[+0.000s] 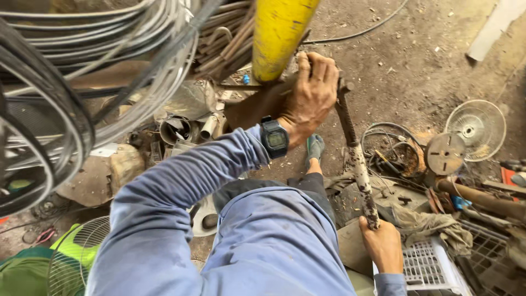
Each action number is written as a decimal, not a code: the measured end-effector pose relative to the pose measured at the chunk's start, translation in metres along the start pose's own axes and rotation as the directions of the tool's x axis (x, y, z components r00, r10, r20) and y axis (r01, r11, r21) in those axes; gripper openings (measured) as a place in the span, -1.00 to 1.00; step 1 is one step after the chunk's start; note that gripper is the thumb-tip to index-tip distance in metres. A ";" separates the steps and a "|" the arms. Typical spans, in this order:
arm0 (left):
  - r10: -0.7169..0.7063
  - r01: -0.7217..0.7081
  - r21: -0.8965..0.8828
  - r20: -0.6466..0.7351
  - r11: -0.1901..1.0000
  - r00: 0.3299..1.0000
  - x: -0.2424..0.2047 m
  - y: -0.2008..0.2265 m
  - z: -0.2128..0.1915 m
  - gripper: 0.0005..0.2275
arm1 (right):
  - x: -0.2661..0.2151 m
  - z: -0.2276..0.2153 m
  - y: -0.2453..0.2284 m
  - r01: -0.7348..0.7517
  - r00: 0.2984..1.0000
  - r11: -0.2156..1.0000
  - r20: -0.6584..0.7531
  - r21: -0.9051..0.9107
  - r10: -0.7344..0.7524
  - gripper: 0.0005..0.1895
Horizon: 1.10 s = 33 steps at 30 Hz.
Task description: The person repeatedly bends small metal rods using a manual lever-style bender. They pick up each rod, place it in the bender, and apply downward force to bend it before moving to the next rod.
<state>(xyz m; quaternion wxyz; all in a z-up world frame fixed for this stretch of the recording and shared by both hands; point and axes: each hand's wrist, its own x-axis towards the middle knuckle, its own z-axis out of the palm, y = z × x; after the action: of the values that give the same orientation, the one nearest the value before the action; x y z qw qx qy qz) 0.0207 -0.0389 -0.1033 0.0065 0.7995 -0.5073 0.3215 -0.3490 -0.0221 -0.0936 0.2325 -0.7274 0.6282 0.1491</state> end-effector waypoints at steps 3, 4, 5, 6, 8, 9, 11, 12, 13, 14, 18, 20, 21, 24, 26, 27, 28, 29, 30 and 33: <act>-0.011 0.014 -0.082 0.036 0.997 0.999 0.001 -0.008 -0.016 -0.67 | -0.001 0.000 -0.002 -0.032 0.999 0.999 -0.006 0.008 0.032 -0.51; -0.012 0.017 -0.107 0.046 0.994 0.999 0.002 -0.010 -0.023 -0.68 | -0.002 0.001 -0.003 -0.054 0.999 0.998 -0.005 0.010 0.054 -0.50; -0.060 0.065 -0.149 0.037 0.987 0.998 0.001 -0.014 -0.029 -0.66 | -0.004 0.001 -0.004 -0.063 0.998 0.998 0.001 0.012 0.063 -0.51; -0.109 0.113 -0.191 0.030 0.975 0.994 -0.002 -0.020 -0.036 -0.64 | -0.005 0.001 -0.005 -0.072 0.997 0.997 0.006 0.014 0.072 -0.51; -0.139 0.150 -0.295 0.058 0.944 0.989 -0.008 -0.034 -0.050 -0.62 | -0.004 -0.001 -0.008 -0.083 0.996 0.996 -0.020 0.013 0.083 -0.53; -0.118 0.147 -0.352 0.103 0.925 0.988 -0.020 -0.043 -0.057 -0.62 | -0.005 0.000 -0.011 -0.084 0.996 0.996 -0.039 0.003 0.084 -0.55; -0.101 0.133 -0.283 0.125 0.950 0.987 -0.035 -0.054 -0.069 -0.61 | -0.001 0.000 -0.014 -0.100 0.993 0.995 -0.059 -0.007 0.099 -0.58; -0.092 0.132 -0.326 0.134 0.936 0.987 -0.036 -0.058 -0.070 -0.65 | 0.002 0.000 -0.014 -0.114 0.992 0.993 -0.060 -0.007 0.113 -0.59; -0.086 0.136 -0.362 0.152 0.922 0.985 -0.038 -0.063 -0.071 -0.68 | 0.004 -0.001 -0.013 -0.122 0.991 0.992 -0.053 -0.010 0.121 -0.60; -0.078 0.141 -0.397 0.170 0.907 0.982 -0.039 -0.063 -0.074 -0.72 | 0.006 -0.003 -0.010 -0.120 0.991 0.993 -0.064 -0.006 0.119 -0.60; -0.145 0.227 -0.590 0.185 0.775 0.972 -0.029 -0.065 -0.090 -0.72 | 0.046 -0.019 0.004 -0.119 0.991 0.993 -0.062 -0.021 0.118 -0.63; -0.206 0.243 -0.755 0.145 0.609 0.968 -0.022 -0.068 -0.098 -0.62 | 0.076 -0.034 0.014 -0.089 0.994 0.994 -0.070 -0.063 0.085 -0.66; -0.239 0.240 -0.785 0.121 0.571 0.963 -0.018 -0.066 -0.102 -0.62 | 0.095 -0.042 0.018 -0.044 0.996 0.995 -0.082 -0.093 0.037 -0.68; -0.343 0.223 -0.850 0.053 0.477 0.938 0.001 -0.056 -0.109 -0.64 | 0.147 -0.064 0.027 0.027 0.991 0.986 -0.124 -0.165 -0.048 -0.71; -0.407 0.215 -0.866 0.015 0.451 0.913 0.018 -0.047 -0.115 -0.69 | 0.181 -0.078 0.029 0.120 0.970 0.961 -0.179 -0.247 -0.167 -0.73; -0.494 0.325 -0.898 0.147 0.296 0.857 0.026 -0.043 -0.117 -0.75 | 0.203 -0.089 0.027 0.190 0.940 0.931 -0.214 -0.312 -0.264 -0.74; -0.554 0.416 -0.901 0.284 0.126 0.783 0.035 -0.040 -0.119 -0.80 | 0.220 -0.095 0.024 0.253 0.901 0.891 -0.245 -0.376 -0.359 -0.72; -0.582 0.486 -0.872 0.424 -0.056 0.694 0.043 -0.036 -0.122 -0.86 | 0.235 -0.101 0.022 0.302 0.867 0.866 -0.262 -0.398 -0.423 -0.76; -0.583 0.449 -0.888 0.414 -0.093 0.699 0.050 -0.037 -0.124 -0.85 | 0.255 -0.112 0.019 0.349 0.830 0.837 -0.277 -0.421 -0.485 -0.78; -0.592 0.436 -0.899 0.376 -0.047 0.713 0.061 -0.045 -0.132 -0.86 | 0.323 -0.143 -0.008 0.421 0.839 0.782 -0.131 -0.461 -0.529 -0.83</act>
<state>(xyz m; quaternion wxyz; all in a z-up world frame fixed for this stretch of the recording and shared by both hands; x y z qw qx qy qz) 0.0073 -0.0219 0.0479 0.6518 0.7151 -0.2486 -0.0451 -0.2982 -0.3691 -0.1352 0.0212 -0.9079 0.4010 0.1205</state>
